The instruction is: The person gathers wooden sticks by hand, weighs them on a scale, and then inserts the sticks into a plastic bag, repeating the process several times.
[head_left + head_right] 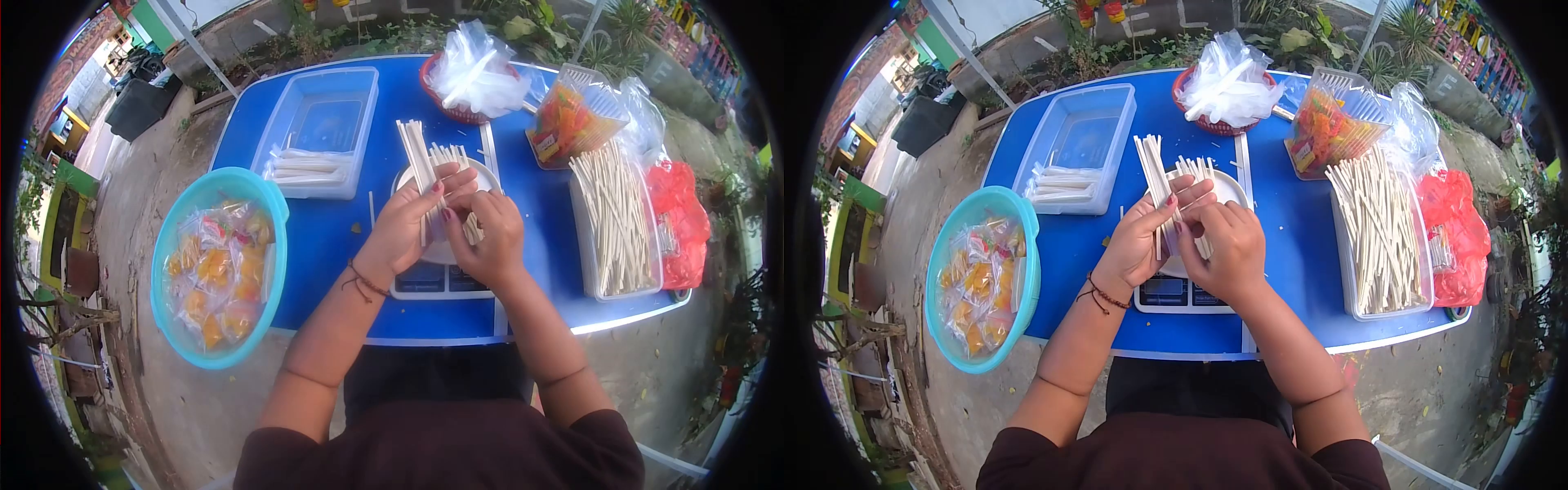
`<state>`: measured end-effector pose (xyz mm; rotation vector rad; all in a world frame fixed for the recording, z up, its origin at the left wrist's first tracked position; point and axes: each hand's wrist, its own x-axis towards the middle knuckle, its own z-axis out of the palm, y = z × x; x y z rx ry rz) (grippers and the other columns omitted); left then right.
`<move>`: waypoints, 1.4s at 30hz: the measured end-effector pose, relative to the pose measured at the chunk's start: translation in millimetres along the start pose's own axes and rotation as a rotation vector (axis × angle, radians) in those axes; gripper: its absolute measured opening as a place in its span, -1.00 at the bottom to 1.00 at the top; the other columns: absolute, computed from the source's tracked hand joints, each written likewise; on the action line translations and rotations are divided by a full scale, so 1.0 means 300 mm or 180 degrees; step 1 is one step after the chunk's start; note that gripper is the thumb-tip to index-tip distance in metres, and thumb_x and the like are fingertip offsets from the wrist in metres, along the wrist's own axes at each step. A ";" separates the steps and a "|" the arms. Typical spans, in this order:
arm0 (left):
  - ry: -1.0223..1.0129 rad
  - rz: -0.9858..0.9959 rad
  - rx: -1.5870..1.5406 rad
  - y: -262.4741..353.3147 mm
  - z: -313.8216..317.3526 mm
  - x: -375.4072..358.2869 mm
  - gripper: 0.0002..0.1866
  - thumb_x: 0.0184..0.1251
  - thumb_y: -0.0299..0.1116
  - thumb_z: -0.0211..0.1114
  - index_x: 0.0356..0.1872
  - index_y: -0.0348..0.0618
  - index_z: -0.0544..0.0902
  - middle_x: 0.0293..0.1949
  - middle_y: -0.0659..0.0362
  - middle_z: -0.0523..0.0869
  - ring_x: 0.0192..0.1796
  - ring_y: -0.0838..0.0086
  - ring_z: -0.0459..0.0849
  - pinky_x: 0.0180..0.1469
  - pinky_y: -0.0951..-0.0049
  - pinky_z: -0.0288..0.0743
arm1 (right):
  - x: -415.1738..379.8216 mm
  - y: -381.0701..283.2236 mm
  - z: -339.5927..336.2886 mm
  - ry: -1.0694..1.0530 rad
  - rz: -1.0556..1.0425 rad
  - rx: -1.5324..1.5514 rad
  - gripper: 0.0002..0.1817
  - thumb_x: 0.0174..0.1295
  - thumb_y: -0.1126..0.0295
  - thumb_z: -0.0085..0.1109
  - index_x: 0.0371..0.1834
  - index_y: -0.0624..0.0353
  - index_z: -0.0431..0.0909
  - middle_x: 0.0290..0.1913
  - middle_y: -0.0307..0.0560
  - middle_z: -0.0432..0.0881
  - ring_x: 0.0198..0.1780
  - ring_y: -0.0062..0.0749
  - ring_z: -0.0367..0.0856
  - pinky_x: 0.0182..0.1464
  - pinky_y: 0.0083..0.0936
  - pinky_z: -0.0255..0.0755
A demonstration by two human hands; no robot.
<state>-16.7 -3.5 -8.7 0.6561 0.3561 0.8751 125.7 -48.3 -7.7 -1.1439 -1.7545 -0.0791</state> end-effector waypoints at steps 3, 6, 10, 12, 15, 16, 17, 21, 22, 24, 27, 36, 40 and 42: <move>0.0026 0.0036 -0.0030 0.013 -0.012 0.003 -0.62 0.62 -0.43 -0.11 0.36 -0.29 0.23 0.36 -0.12 0.45 0.40 0.17 0.47 0.36 0.24 0.50 | -0.003 0.002 -0.012 -0.0044 -0.0081 -0.0111 -0.83 -0.06 0.52 0.33 -0.39 0.08 0.55 -0.52 -0.28 0.55 -0.46 -0.33 0.52 -0.35 -0.38 0.28; 0.0061 0.0211 -0.0080 0.024 -0.009 -0.008 -0.63 0.62 -0.43 -0.11 0.34 -0.30 0.23 0.35 -0.16 0.43 0.41 0.12 0.45 0.39 0.21 0.49 | -0.001 -0.008 -0.019 -0.0051 -0.0124 -0.0176 -0.82 -0.08 0.51 0.34 -0.41 0.07 0.54 -0.52 -0.30 0.53 -0.46 -0.36 0.50 -0.35 -0.41 0.26; 0.0156 0.0352 -0.0189 0.039 -0.018 -0.005 -0.63 0.61 -0.44 -0.10 0.34 -0.30 0.24 0.35 -0.15 0.43 0.41 0.09 0.44 0.40 0.19 0.48 | -0.003 -0.001 -0.012 -0.0089 -0.0108 -0.0187 -0.82 -0.07 0.51 0.34 -0.42 0.06 0.54 -0.53 -0.30 0.53 -0.47 -0.37 0.49 -0.36 -0.41 0.25; 0.0243 0.0406 -0.0189 0.042 -0.014 -0.010 -0.63 0.61 -0.45 -0.10 0.34 -0.30 0.25 0.35 -0.15 0.43 0.41 0.08 0.44 0.40 0.18 0.47 | -0.005 -0.001 -0.011 -0.0127 -0.0076 -0.0168 -0.83 -0.06 0.51 0.34 -0.43 0.07 0.54 -0.53 -0.31 0.53 -0.47 -0.36 0.50 -0.36 -0.40 0.26; 0.0150 0.0361 -0.0217 0.033 -0.036 -0.003 -0.63 0.61 -0.45 -0.10 0.34 -0.30 0.26 0.36 -0.15 0.42 0.41 0.07 0.44 0.42 0.15 0.44 | -0.005 0.007 0.008 -0.0128 -0.0069 -0.0147 -0.84 -0.05 0.51 0.34 -0.42 0.07 0.54 -0.53 -0.30 0.54 -0.46 -0.35 0.51 -0.35 -0.39 0.27; 0.0147 0.0349 -0.0161 0.028 -0.033 0.000 -0.63 0.62 -0.44 -0.12 0.34 -0.31 0.26 0.35 -0.15 0.43 0.41 0.08 0.44 0.43 0.15 0.43 | -0.010 0.018 0.005 -0.0111 -0.0059 -0.0176 -0.84 -0.05 0.51 0.34 -0.42 0.07 0.54 -0.53 -0.30 0.54 -0.46 -0.35 0.52 -0.35 -0.39 0.27; 0.0175 0.0283 -0.0196 0.006 -0.032 -0.001 -0.63 0.62 -0.43 -0.13 0.35 -0.32 0.26 0.35 -0.15 0.43 0.41 0.08 0.44 0.42 0.16 0.43 | -0.026 0.020 -0.007 -0.0129 -0.0001 -0.0215 -0.84 -0.05 0.51 0.34 -0.42 0.07 0.55 -0.53 -0.30 0.54 -0.45 -0.35 0.52 -0.35 -0.39 0.28; 0.0181 0.0248 -0.0073 0.014 -0.045 0.013 -0.61 0.63 -0.41 -0.14 0.36 -0.32 0.24 0.36 -0.17 0.42 0.41 0.10 0.44 0.39 0.19 0.47 | -0.005 0.027 0.001 -0.0044 0.0065 -0.0214 -0.84 -0.04 0.51 0.33 -0.41 0.06 0.56 -0.52 -0.30 0.57 -0.44 -0.34 0.53 -0.34 -0.39 0.28; 0.0146 0.0234 -0.0059 0.015 -0.039 0.011 -0.61 0.63 -0.41 -0.14 0.37 -0.32 0.23 0.36 -0.17 0.42 0.41 0.10 0.44 0.38 0.20 0.48 | -0.002 0.025 -0.004 -0.0017 0.0062 -0.0222 -0.85 -0.04 0.51 0.33 -0.41 0.06 0.56 -0.52 -0.30 0.57 -0.44 -0.34 0.53 -0.34 -0.39 0.28; 0.0048 0.0219 -0.0049 0.015 -0.032 0.003 -0.60 0.63 -0.39 -0.13 0.38 -0.31 0.20 0.37 -0.17 0.41 0.42 0.10 0.44 0.37 0.21 0.49 | -0.004 0.021 -0.009 -0.0002 0.0104 -0.0217 -0.85 -0.03 0.51 0.33 -0.41 0.06 0.56 -0.52 -0.30 0.57 -0.44 -0.34 0.53 -0.34 -0.38 0.28; 0.0018 0.0215 -0.0127 0.012 -0.014 -0.002 -0.59 0.63 -0.38 -0.12 0.39 -0.29 0.21 0.38 -0.13 0.41 0.43 0.12 0.42 0.35 0.22 0.50 | -0.006 0.018 -0.012 -0.0050 0.0165 -0.0157 -0.85 -0.02 0.50 0.34 -0.41 0.06 0.56 -0.52 -0.30 0.57 -0.44 -0.35 0.53 -0.34 -0.38 0.29; 0.0091 0.0111 0.0104 0.005 0.012 -0.015 -0.61 0.63 -0.36 -0.09 0.36 -0.25 0.26 0.39 -0.09 0.41 0.44 0.15 0.41 0.40 0.19 0.45 | -0.025 0.001 0.014 -0.0249 0.0185 0.0026 -0.85 0.01 0.47 0.36 -0.43 0.09 0.54 -0.51 -0.25 0.60 -0.42 -0.32 0.56 -0.34 -0.36 0.31; 0.0050 0.0078 0.0074 -0.016 -0.006 -0.001 -0.60 0.63 -0.35 -0.09 0.37 -0.26 0.26 0.38 -0.10 0.43 0.43 0.15 0.43 0.41 0.19 0.43 | -0.032 0.001 0.016 -0.0338 0.0485 0.0135 -0.88 0.03 0.48 0.35 -0.43 0.13 0.56 -0.51 -0.18 0.61 -0.43 -0.24 0.58 -0.33 -0.31 0.36; 0.0026 0.0051 -0.0011 -0.021 -0.016 0.002 -0.60 0.63 -0.35 -0.09 0.37 -0.27 0.25 0.37 -0.10 0.43 0.42 0.15 0.44 0.42 0.19 0.43 | -0.032 -0.002 0.012 -0.0401 0.0669 0.0199 -0.88 0.05 0.47 0.35 -0.43 0.15 0.56 -0.51 -0.14 0.61 -0.44 -0.21 0.59 -0.31 -0.29 0.38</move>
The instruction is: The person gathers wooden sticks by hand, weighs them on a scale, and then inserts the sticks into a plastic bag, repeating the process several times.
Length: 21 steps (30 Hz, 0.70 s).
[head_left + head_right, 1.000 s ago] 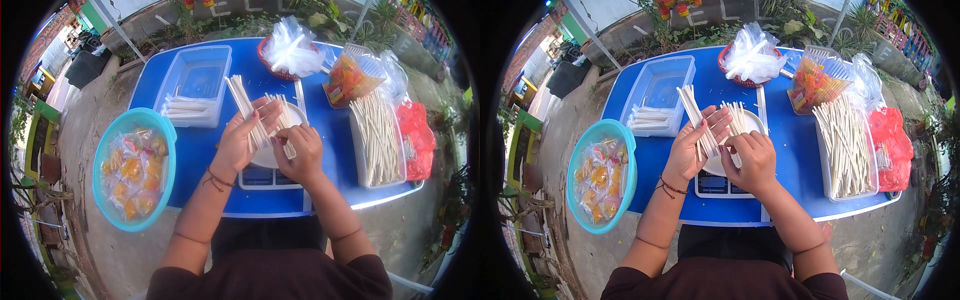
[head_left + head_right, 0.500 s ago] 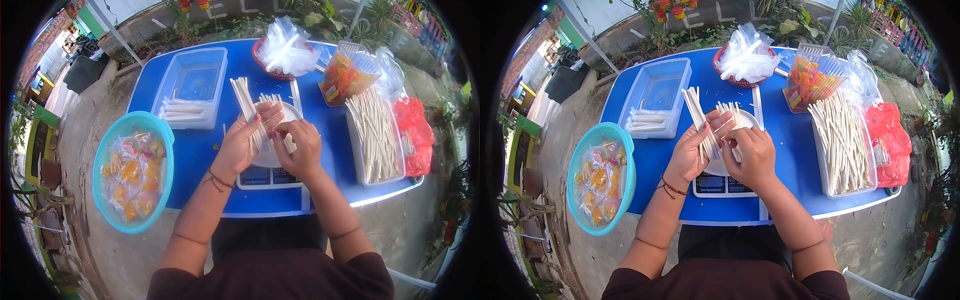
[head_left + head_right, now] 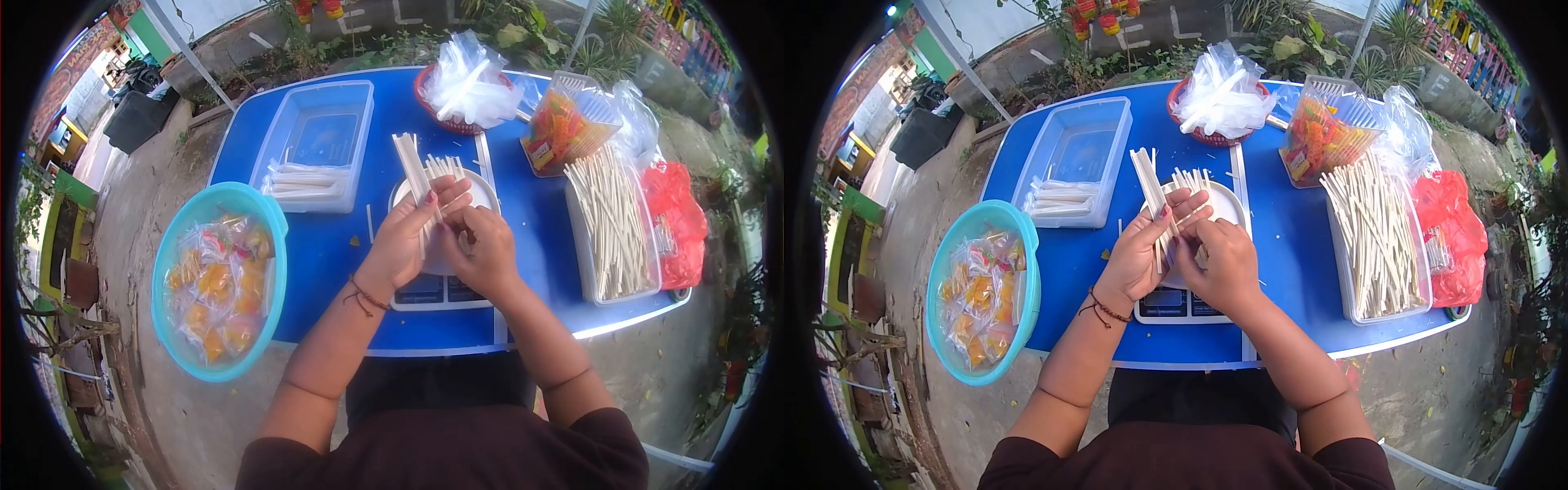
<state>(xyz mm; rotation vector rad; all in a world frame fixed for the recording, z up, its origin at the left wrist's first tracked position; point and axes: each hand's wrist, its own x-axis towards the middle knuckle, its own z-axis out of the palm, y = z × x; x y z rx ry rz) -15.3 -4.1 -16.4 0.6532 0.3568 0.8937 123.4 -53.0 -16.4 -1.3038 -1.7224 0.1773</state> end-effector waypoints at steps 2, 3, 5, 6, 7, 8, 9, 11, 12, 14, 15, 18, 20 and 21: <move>-0.0007 0.0028 -0.0031 0.006 0.006 -0.003 -0.60 0.63 -0.35 -0.09 0.37 -0.27 0.26 0.36 -0.11 0.44 0.41 0.15 0.44 0.43 0.18 0.42 | 0.004 -0.003 -0.005 -0.0031 0.0111 0.0052 -0.89 0.06 0.47 0.34 -0.42 0.17 0.56 -0.51 -0.11 0.61 -0.45 -0.18 0.59 -0.30 -0.27 0.40; -0.0011 0.0038 -0.0046 0.008 0.008 -0.005 -0.60 0.63 -0.35 -0.10 0.37 -0.27 0.26 0.36 -0.11 0.45 0.41 0.15 0.45 0.43 0.18 0.41 | 0.005 -0.003 -0.008 -0.0019 0.0114 0.0060 -0.89 0.07 0.46 0.34 -0.42 0.17 0.57 -0.51 -0.10 0.61 -0.45 -0.18 0.59 -0.32 -0.27 0.40; 0.0005 0.0067 -0.0031 0.005 0.001 -0.006 -0.61 0.63 -0.37 -0.10 0.36 -0.28 0.27 0.35 -0.11 0.45 0.41 0.15 0.45 0.44 0.18 0.40 | 0.011 -0.002 -0.011 0.0016 0.0113 0.0074 -0.88 0.08 0.45 0.34 -0.43 0.17 0.57 -0.52 -0.09 0.60 -0.46 -0.17 0.58 -0.34 -0.27 0.40; 0.0005 0.0087 -0.0022 0.006 0.000 -0.002 -0.62 0.63 -0.37 -0.11 0.35 -0.29 0.27 0.35 -0.11 0.46 0.40 0.15 0.46 0.44 0.18 0.40 | 0.013 -0.001 -0.007 0.0017 0.0146 0.0071 -0.88 0.08 0.45 0.34 -0.43 0.17 0.57 -0.52 -0.09 0.60 -0.46 -0.16 0.58 -0.35 -0.26 0.40; 0.0041 0.0095 0.0068 0.014 0.001 0.004 -0.62 0.63 -0.38 -0.11 0.35 -0.29 0.28 0.35 -0.11 0.46 0.40 0.15 0.46 0.44 0.19 0.40 | 0.013 0.002 -0.004 0.0018 0.0173 0.0057 -0.88 0.08 0.45 0.34 -0.43 0.17 0.57 -0.52 -0.08 0.60 -0.47 -0.15 0.58 -0.37 -0.26 0.40; 0.0080 0.0090 0.0140 0.018 0.003 0.004 -0.63 0.63 -0.39 -0.11 0.34 -0.30 0.28 0.36 -0.10 0.45 0.40 0.15 0.47 0.44 0.19 0.40 | 0.010 0.006 -0.006 0.0007 0.0217 0.0031 -0.89 0.07 0.45 0.34 -0.43 0.17 0.56 -0.52 -0.08 0.60 -0.47 -0.14 0.58 -0.38 -0.25 0.40; 0.0131 0.0053 0.0192 0.008 0.006 -0.001 -0.63 0.63 -0.40 -0.11 0.34 -0.30 0.29 0.36 -0.10 0.45 0.39 0.15 0.47 0.43 0.19 0.40 | 0.014 0.012 -0.013 0.0048 0.0075 -0.0018 -0.89 0.07 0.45 0.34 -0.43 0.17 0.57 -0.53 -0.07 0.60 -0.48 -0.13 0.58 -0.39 -0.25 0.40; 0.0103 0.0168 0.0179 -0.007 -0.002 -0.002 -0.66 0.62 -0.42 -0.09 0.31 -0.31 0.31 0.33 -0.12 0.48 0.39 0.14 0.47 0.42 0.19 0.41 | 0.011 0.016 -0.007 0.0098 -0.0083 -0.0046 -0.89 0.06 0.46 0.33 -0.43 0.17 0.57 -0.53 -0.06 0.60 -0.48 -0.11 0.58 -0.42 -0.24 0.40; 0.0103 0.0173 0.0179 -0.006 -0.005 0.007 -0.67 0.62 -0.42 -0.09 0.30 -0.30 0.31 0.33 -0.13 0.48 0.39 0.14 0.48 0.42 0.18 0.42 | 0.010 0.020 -0.002 0.0110 -0.0055 -0.0011 -0.89 0.04 0.47 0.34 -0.45 0.15 0.56 -0.53 -0.07 0.61 -0.47 -0.11 0.59 -0.40 -0.24 0.40; 0.0158 0.0144 0.0116 -0.021 -0.013 -0.013 -0.68 0.62 -0.42 -0.07 0.28 -0.30 0.33 0.32 -0.14 0.49 0.38 0.13 0.48 0.42 0.18 0.43 | -0.001 0.016 -0.003 0.0157 -0.0193 -0.0159 -0.88 0.04 0.47 0.34 -0.47 0.13 0.55 -0.53 -0.11 0.61 -0.47 -0.14 0.59 -0.38 -0.25 0.39; 0.0151 0.0147 0.0079 -0.015 -0.011 -0.006 -0.68 0.62 -0.42 -0.07 0.28 -0.30 0.33 0.32 -0.14 0.49 0.38 0.14 0.49 0.41 0.18 0.43 | 0.019 0.018 -0.007 0.0225 -0.0335 -0.0246 -0.88 0.04 0.47 0.34 -0.47 0.12 0.55 -0.53 -0.13 0.62 -0.47 -0.16 0.59 -0.38 -0.26 0.39; 0.0091 0.0155 0.0074 0.004 0.000 -0.006 -0.68 0.61 -0.43 -0.04 0.27 -0.30 0.34 0.31 -0.14 0.49 0.38 0.15 0.49 0.42 0.20 0.43 | 0.019 0.004 -0.019 0.0222 -0.0315 -0.0287 -0.84 0.03 0.44 0.40 -0.49 0.10 0.54 -0.53 -0.21 0.63 -0.48 -0.24 0.58 -0.37 -0.31 0.35; 0.0065 0.0181 0.0131 0.008 0.007 -0.008 -0.67 0.60 -0.43 -0.03 0.28 -0.30 0.34 0.31 -0.15 0.50 0.38 0.16 0.49 0.42 0.22 0.43 | 0.024 0.003 -0.021 0.0258 -0.0339 -0.0262 -0.83 0.03 0.43 0.42 -0.49 0.10 0.54 -0.54 -0.22 0.63 -0.48 -0.25 0.57 -0.37 -0.31 0.35; 0.0070 0.0206 0.0169 0.009 0.009 -0.009 -0.67 0.60 -0.43 -0.02 0.28 -0.31 0.34 0.31 -0.15 0.50 0.38 0.17 0.49 0.41 0.23 0.43 | 0.023 0.003 -0.017 0.0270 -0.0331 -0.0241 -0.82 0.03 0.42 0.42 -0.49 0.10 0.54 -0.54 -0.21 0.63 -0.48 -0.24 0.57 -0.37 -0.31 0.35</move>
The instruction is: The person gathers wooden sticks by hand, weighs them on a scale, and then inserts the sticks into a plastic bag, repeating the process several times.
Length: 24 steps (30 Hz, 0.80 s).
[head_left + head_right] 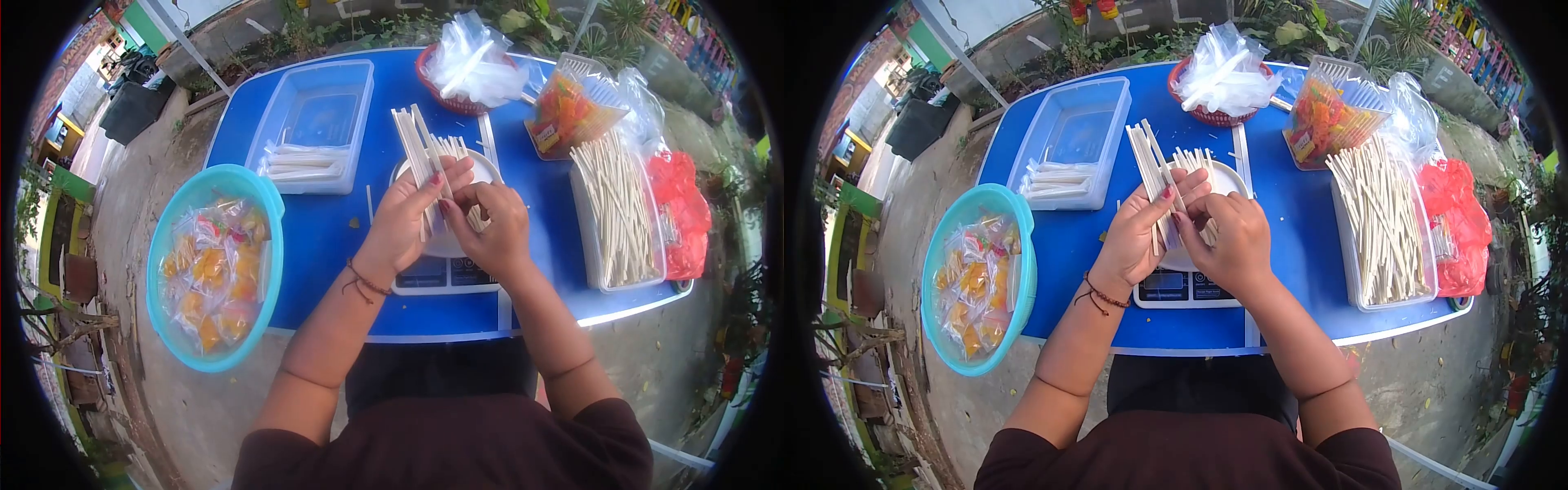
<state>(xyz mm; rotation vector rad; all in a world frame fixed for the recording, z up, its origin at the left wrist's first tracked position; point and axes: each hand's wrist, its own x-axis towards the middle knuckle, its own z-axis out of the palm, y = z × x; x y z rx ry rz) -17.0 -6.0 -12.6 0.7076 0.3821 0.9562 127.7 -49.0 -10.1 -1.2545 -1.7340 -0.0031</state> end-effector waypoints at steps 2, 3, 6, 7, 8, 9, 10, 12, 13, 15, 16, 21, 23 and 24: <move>0.0014 0.0030 0.0044 -0.004 0.000 -0.003 -0.67 0.60 -0.42 -0.01 0.28 -0.32 0.35 0.31 -0.14 0.50 0.38 0.18 0.49 0.41 0.24 0.44 | -0.004 -0.002 0.000 -0.0033 0.0083 0.0063 -0.82 0.03 0.42 0.43 -0.48 0.11 0.55 -0.53 -0.20 0.63 -0.48 -0.24 0.57 -0.38 -0.31 0.36; 0.0013 0.0036 0.0063 -0.006 -0.003 -0.001 -0.67 0.60 -0.42 -0.01 0.27 -0.32 0.35 0.32 -0.14 0.49 0.38 0.18 0.49 0.41 0.25 0.44 | -0.004 -0.003 0.001 -0.0062 0.0154 0.0106 -0.83 0.04 0.43 0.43 -0.48 0.11 0.56 -0.53 -0.19 0.63 -0.48 -0.24 0.57 -0.38 -0.30 0.36; 0.0038 0.0008 0.0092 -0.009 -0.005 0.001 -0.66 0.60 -0.42 -0.01 0.28 -0.34 0.36 0.32 -0.13 0.49 0.39 0.18 0.49 0.40 0.25 0.45 | -0.006 -0.004 0.003 -0.0196 0.0390 0.0293 -0.86 0.08 0.44 0.40 -0.45 0.16 0.59 -0.54 -0.14 0.61 -0.51 -0.28 0.55 -0.40 -0.34 0.37; 0.0046 -0.0008 0.0097 -0.010 -0.006 0.002 -0.66 0.60 -0.42 -0.01 0.28 -0.34 0.36 0.32 -0.12 0.49 0.39 0.19 0.49 0.40 0.25 0.45 | -0.006 -0.002 0.001 -0.0246 0.0470 0.0362 -0.87 0.09 0.44 0.39 -0.44 0.19 0.60 -0.54 -0.13 0.60 -0.52 -0.29 0.53 -0.40 -0.36 0.37; 0.0065 -0.0021 0.0058 -0.008 -0.006 0.001 -0.65 0.60 -0.42 -0.01 0.30 -0.34 0.35 0.33 -0.12 0.49 0.39 0.19 0.48 0.41 0.25 0.44 | -0.008 0.000 -0.001 -0.0293 0.0633 0.0537 -0.88 0.11 0.45 0.38 -0.43 0.21 0.60 -0.54 -0.11 0.59 -0.53 -0.31 0.52 -0.41 -0.38 0.36; 0.0080 -0.0034 0.0021 -0.005 -0.005 0.001 -0.64 0.60 -0.42 -0.01 0.31 -0.34 0.35 0.33 -0.12 0.49 0.39 0.19 0.48 0.41 0.25 0.44 | -0.008 0.003 -0.003 -0.0335 0.0796 0.0711 -0.88 0.12 0.45 0.36 -0.42 0.23 0.61 -0.54 -0.10 0.59 -0.54 -0.33 0.50 -0.42 -0.40 0.36; 0.0092 -0.0047 -0.0018 -0.003 -0.004 0.002 -0.63 0.60 -0.42 -0.01 0.32 -0.33 0.34 0.33 -0.11 0.49 0.39 0.19 0.48 0.41 0.25 0.44 | -0.008 0.005 -0.005 -0.0375 0.0957 0.0881 -0.89 0.13 0.45 0.35 -0.42 0.25 0.62 -0.54 -0.09 0.58 -0.55 -0.35 0.48 -0.43 -0.42 0.35; 0.0097 -0.0077 0.0002 -0.001 -0.004 0.004 -0.60 0.60 -0.42 -0.02 0.36 -0.32 0.31 0.34 -0.11 0.48 0.40 0.19 0.48 0.42 0.24 0.43 | -0.012 0.009 -0.001 -0.0365 0.1017 0.1011 -0.89 0.14 0.46 0.33 -0.41 0.27 0.62 -0.54 -0.07 0.57 -0.57 -0.37 0.46 -0.45 -0.45 0.34; 0.0101 -0.0089 0.0013 0.000 -0.005 0.003 -0.59 0.60 -0.42 -0.02 0.38 -0.31 0.30 0.34 -0.10 0.47 0.40 0.19 0.47 0.42 0.24 0.43 | -0.013 0.010 0.001 -0.0361 0.1046 0.1079 -0.89 0.14 0.46 0.33 -0.40 0.28 0.63 -0.54 -0.07 0.57 -0.57 -0.37 0.45 -0.46 -0.46 0.33; 0.0081 -0.0098 0.0050 -0.001 -0.003 0.002 -0.57 0.61 -0.41 -0.04 0.40 -0.30 0.27 0.36 -0.09 0.46 0.41 0.19 0.46 0.42 0.24 0.43 | -0.011 0.003 -0.004 -0.0437 0.1036 0.1006 -0.88 0.14 0.45 0.34 -0.41 0.28 0.63 -0.54 -0.07 0.58 -0.58 -0.36 0.45 -0.46 -0.45 0.33; 0.0068 -0.0103 0.0069 -0.001 -0.001 0.001 -0.56 0.61 -0.40 -0.04 0.41 -0.29 0.26 0.37 -0.08 0.45 0.41 0.20 0.45 0.42 0.25 0.43 | -0.010 0.001 -0.007 -0.0473 0.1031 0.0968 -0.88 0.13 0.45 0.35 -0.41 0.28 0.63 -0.54 -0.07 0.59 -0.58 -0.35 0.45 -0.46 -0.44 0.33; -0.0030 -0.0179 0.0082 0.007 0.006 -0.004 -0.54 0.62 -0.37 -0.05 0.44 -0.26 0.23 0.39 -0.03 0.43 0.43 0.23 0.42 0.43 0.27 0.41 | -0.008 -0.005 -0.004 -0.0440 0.0778 0.0740 -0.86 0.12 0.44 0.35 -0.44 0.25 0.59 -0.54 -0.06 0.59 -0.55 -0.28 0.50 -0.45 -0.38 0.36; -0.0070 -0.0187 0.0109 0.007 0.007 -0.005 -0.53 0.62 -0.36 -0.05 0.45 -0.26 0.22 0.39 -0.02 0.44 0.44 0.24 0.41 0.44 0.27 0.39 | -0.008 -0.007 -0.002 -0.0423 0.0685 0.0667 -0.86 0.11 0.44 0.35 -0.45 0.24 0.57 -0.54 -0.06 0.59 -0.53 -0.25 0.52 -0.44 -0.35 0.37; -0.0076 -0.0202 0.0112 0.008 0.010 -0.005 -0.53 0.62 -0.36 -0.06 0.45 -0.26 0.21 0.39 -0.02 0.44 0.44 0.24 0.41 0.45 0.27 0.39 | -0.008 -0.007 0.000 -0.0425 0.0658 0.0657 -0.86 0.10 0.45 0.35 -0.45 0.23 0.56 -0.54 -0.06 0.59 -0.52 -0.24 0.53 -0.43 -0.34 0.37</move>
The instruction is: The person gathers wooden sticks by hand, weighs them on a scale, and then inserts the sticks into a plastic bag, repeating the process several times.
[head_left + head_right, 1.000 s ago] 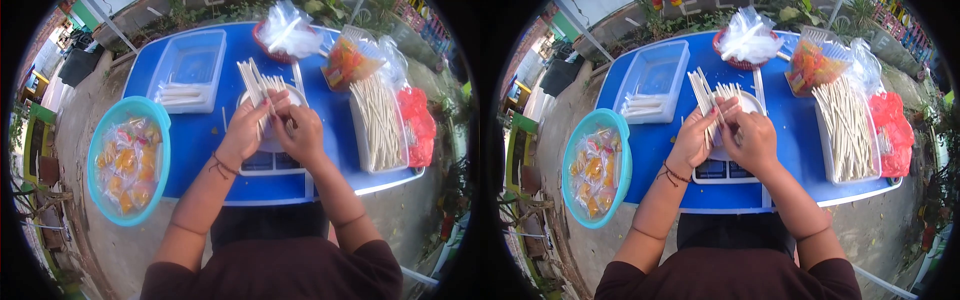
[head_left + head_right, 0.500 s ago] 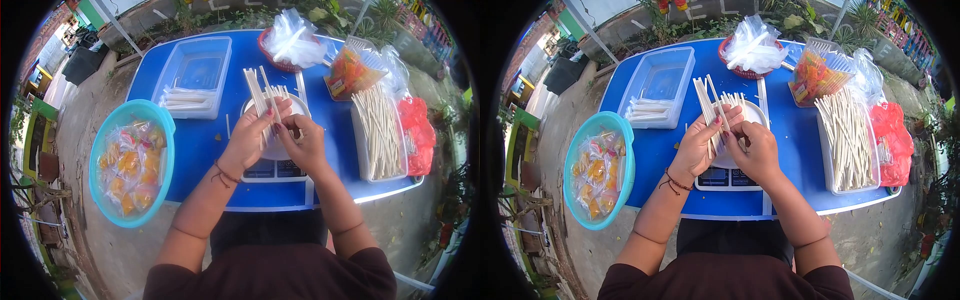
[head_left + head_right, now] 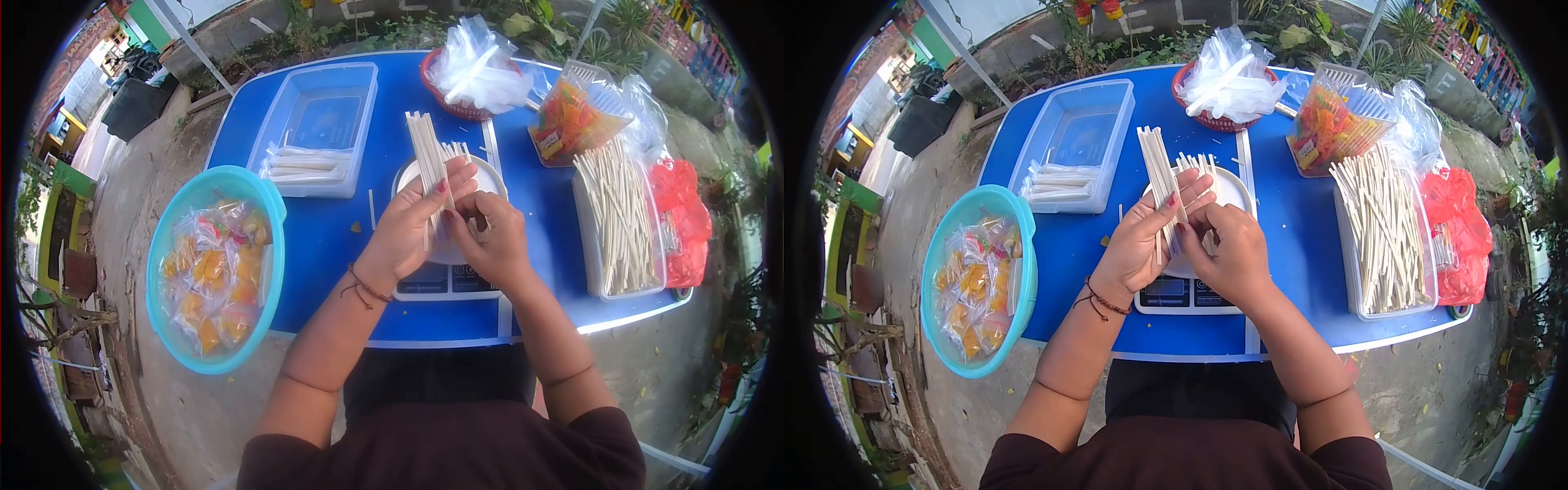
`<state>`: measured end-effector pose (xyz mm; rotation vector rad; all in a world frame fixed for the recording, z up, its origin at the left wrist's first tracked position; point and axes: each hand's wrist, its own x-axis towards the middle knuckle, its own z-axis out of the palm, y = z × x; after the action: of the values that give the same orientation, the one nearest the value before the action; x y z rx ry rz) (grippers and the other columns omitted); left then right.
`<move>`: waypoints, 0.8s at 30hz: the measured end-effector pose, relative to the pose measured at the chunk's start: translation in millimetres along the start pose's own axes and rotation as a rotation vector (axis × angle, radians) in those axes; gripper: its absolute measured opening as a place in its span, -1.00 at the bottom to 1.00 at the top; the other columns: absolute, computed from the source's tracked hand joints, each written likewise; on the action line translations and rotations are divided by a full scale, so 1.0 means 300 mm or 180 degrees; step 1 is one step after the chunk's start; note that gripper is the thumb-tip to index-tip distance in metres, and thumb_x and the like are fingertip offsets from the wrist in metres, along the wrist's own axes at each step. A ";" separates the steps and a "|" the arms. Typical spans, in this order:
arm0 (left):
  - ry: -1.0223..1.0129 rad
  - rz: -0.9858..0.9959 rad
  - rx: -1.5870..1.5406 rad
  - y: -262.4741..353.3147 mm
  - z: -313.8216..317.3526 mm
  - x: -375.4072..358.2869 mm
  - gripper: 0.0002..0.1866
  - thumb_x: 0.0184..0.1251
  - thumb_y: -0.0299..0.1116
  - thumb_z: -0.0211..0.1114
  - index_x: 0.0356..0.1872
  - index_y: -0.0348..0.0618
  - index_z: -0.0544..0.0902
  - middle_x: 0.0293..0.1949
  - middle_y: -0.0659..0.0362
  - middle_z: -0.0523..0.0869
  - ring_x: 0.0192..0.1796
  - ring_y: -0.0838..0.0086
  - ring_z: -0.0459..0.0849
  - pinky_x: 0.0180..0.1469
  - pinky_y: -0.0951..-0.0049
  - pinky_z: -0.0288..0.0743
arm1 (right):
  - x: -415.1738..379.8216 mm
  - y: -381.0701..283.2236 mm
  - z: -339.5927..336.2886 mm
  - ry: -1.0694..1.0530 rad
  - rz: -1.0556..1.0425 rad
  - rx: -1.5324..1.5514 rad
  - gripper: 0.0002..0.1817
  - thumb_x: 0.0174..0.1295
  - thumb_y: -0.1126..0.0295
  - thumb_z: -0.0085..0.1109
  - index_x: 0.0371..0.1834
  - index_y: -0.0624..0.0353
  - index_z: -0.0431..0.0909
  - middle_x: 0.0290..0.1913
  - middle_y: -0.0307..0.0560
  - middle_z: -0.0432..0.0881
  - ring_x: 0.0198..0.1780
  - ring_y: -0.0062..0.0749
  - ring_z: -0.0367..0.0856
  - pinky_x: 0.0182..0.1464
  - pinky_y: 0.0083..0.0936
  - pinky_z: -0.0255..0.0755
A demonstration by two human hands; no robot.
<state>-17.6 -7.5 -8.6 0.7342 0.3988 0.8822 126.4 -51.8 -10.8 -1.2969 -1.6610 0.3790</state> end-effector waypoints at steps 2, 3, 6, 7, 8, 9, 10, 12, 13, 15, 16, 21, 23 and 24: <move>0.0001 -0.0022 0.0001 0.000 0.001 0.000 -0.53 0.62 -0.36 -0.06 0.45 -0.26 0.21 0.39 -0.02 0.44 0.44 0.24 0.40 0.45 0.27 0.39 | -0.001 0.002 0.004 -0.0010 0.0023 0.0019 -0.86 0.10 0.45 0.34 -0.44 0.23 0.54 -0.53 -0.06 0.59 -0.51 -0.22 0.53 -0.43 -0.32 0.38; 0.0009 -0.0030 0.0000 -0.001 -0.001 0.002 -0.53 0.62 -0.36 -0.06 0.45 -0.26 0.22 0.39 -0.03 0.44 0.44 0.24 0.41 0.45 0.27 0.39 | -0.002 0.003 0.005 -0.0017 0.0073 0.0051 -0.86 0.10 0.45 0.34 -0.44 0.23 0.54 -0.53 -0.06 0.59 -0.51 -0.22 0.53 -0.42 -0.32 0.38; 0.0023 -0.0036 -0.0069 -0.001 -0.003 0.002 -0.54 0.62 -0.36 -0.06 0.44 -0.27 0.24 0.39 -0.03 0.44 0.43 0.24 0.43 0.43 0.27 0.42 | -0.001 -0.001 0.000 -0.0042 0.0162 0.0055 -0.86 0.10 0.45 0.33 -0.42 0.23 0.54 -0.52 -0.05 0.59 -0.51 -0.21 0.54 -0.42 -0.32 0.38; 0.0025 -0.0033 -0.0103 0.000 -0.004 0.002 -0.55 0.63 -0.36 -0.06 0.44 -0.27 0.24 0.39 -0.03 0.44 0.42 0.24 0.43 0.42 0.28 0.43 | 0.000 -0.002 -0.002 -0.0051 0.0179 0.0041 -0.86 0.10 0.45 0.32 -0.42 0.23 0.54 -0.51 -0.05 0.59 -0.51 -0.21 0.54 -0.42 -0.32 0.38; 0.0036 0.0016 -0.0103 0.000 -0.007 0.004 -0.55 0.62 -0.37 -0.06 0.43 -0.27 0.25 0.39 -0.03 0.44 0.42 0.24 0.44 0.42 0.28 0.43 | 0.001 -0.001 -0.004 -0.0007 0.0196 0.0022 -0.86 0.10 0.45 0.32 -0.42 0.24 0.54 -0.51 -0.05 0.60 -0.51 -0.22 0.54 -0.42 -0.33 0.39; 0.0046 0.0066 -0.0103 0.000 -0.012 0.006 -0.55 0.62 -0.37 -0.06 0.43 -0.27 0.26 0.39 -0.03 0.44 0.41 0.25 0.46 0.41 0.28 0.44 | 0.002 0.001 -0.006 0.0036 0.0213 0.0002 -0.86 0.10 0.44 0.32 -0.42 0.24 0.54 -0.51 -0.04 0.60 -0.51 -0.22 0.54 -0.41 -0.34 0.39; 0.0059 0.0117 -0.0106 -0.001 -0.017 0.008 -0.56 0.62 -0.37 -0.06 0.43 -0.27 0.27 0.39 -0.03 0.44 0.40 0.25 0.47 0.40 0.28 0.45 | 0.003 0.002 -0.008 0.0077 0.0230 -0.0017 -0.86 0.10 0.44 0.32 -0.42 0.24 0.54 -0.51 -0.04 0.60 -0.51 -0.22 0.55 -0.41 -0.34 0.40; 0.0066 0.0171 -0.0147 0.004 -0.023 0.008 -0.56 0.62 -0.38 -0.05 0.41 -0.29 0.28 0.38 -0.02 0.44 0.38 0.26 0.49 0.38 0.30 0.47 | 0.007 -0.004 -0.015 0.0118 0.0306 -0.0081 -0.85 0.09 0.43 0.33 -0.45 0.24 0.55 -0.52 -0.04 0.60 -0.51 -0.24 0.56 -0.41 -0.36 0.41; 0.0071 0.0198 -0.0168 0.006 -0.026 0.007 -0.57 0.62 -0.38 -0.05 0.41 -0.29 0.28 0.38 -0.02 0.44 0.38 0.27 0.50 0.38 0.31 0.48 | 0.009 -0.006 -0.018 0.0138 0.0343 -0.0112 -0.85 0.08 0.43 0.34 -0.46 0.24 0.55 -0.53 -0.05 0.60 -0.51 -0.25 0.56 -0.40 -0.37 0.41; 0.0341 0.0243 -0.0181 0.003 -0.027 0.009 -0.57 0.61 -0.39 -0.04 0.40 -0.30 0.29 0.38 -0.02 0.45 0.38 0.27 0.48 0.39 0.29 0.46 | 0.012 -0.005 -0.021 0.0139 0.0386 -0.0270 -0.85 0.06 0.43 0.34 -0.49 0.23 0.56 -0.57 -0.07 0.59 -0.51 -0.25 0.57 -0.40 -0.37 0.42; 0.0474 0.0263 -0.0189 0.002 -0.028 0.010 -0.57 0.61 -0.39 -0.03 0.40 -0.30 0.29 0.37 -0.02 0.45 0.39 0.27 0.48 0.40 0.29 0.44 | 0.013 -0.004 -0.024 0.0140 0.0409 -0.0351 -0.85 0.04 0.42 0.34 -0.50 0.22 0.56 -0.58 -0.08 0.59 -0.50 -0.25 0.58 -0.40 -0.37 0.43; 0.0624 0.0416 -0.0229 -0.002 -0.039 0.013 -0.60 0.61 -0.39 -0.03 0.37 -0.30 0.30 0.35 -0.04 0.46 0.42 0.24 0.43 0.46 0.22 0.35 | 0.005 0.039 -0.019 0.0261 -0.0012 -0.1066 -0.84 -0.01 0.41 0.35 -0.57 0.12 0.53 -0.63 -0.21 0.57 -0.52 -0.29 0.56 -0.40 -0.35 0.33; 0.0646 0.0386 -0.0238 -0.002 -0.041 0.014 -0.60 0.61 -0.40 -0.03 0.36 -0.30 0.30 0.35 -0.04 0.46 0.43 0.22 0.42 0.47 0.21 0.34 | 0.005 0.039 -0.019 0.0295 -0.0136 -0.1313 -0.83 -0.01 0.40 0.35 -0.59 0.08 0.51 -0.64 -0.25 0.56 -0.52 -0.31 0.55 -0.39 -0.35 0.28; 0.0654 0.0358 -0.0253 -0.003 -0.041 0.014 -0.60 0.61 -0.40 -0.03 0.36 -0.30 0.31 0.36 -0.04 0.46 0.42 0.21 0.43 0.46 0.20 0.35 | 0.006 0.034 -0.020 0.0322 -0.0193 -0.1398 -0.82 -0.01 0.40 0.36 -0.59 0.06 0.50 -0.64 -0.27 0.56 -0.51 -0.32 0.54 -0.39 -0.35 0.26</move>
<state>-22.0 0.5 -17.7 0.5990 0.5051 1.0784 137.4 -48.0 -14.4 -1.5491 -1.7507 -0.0963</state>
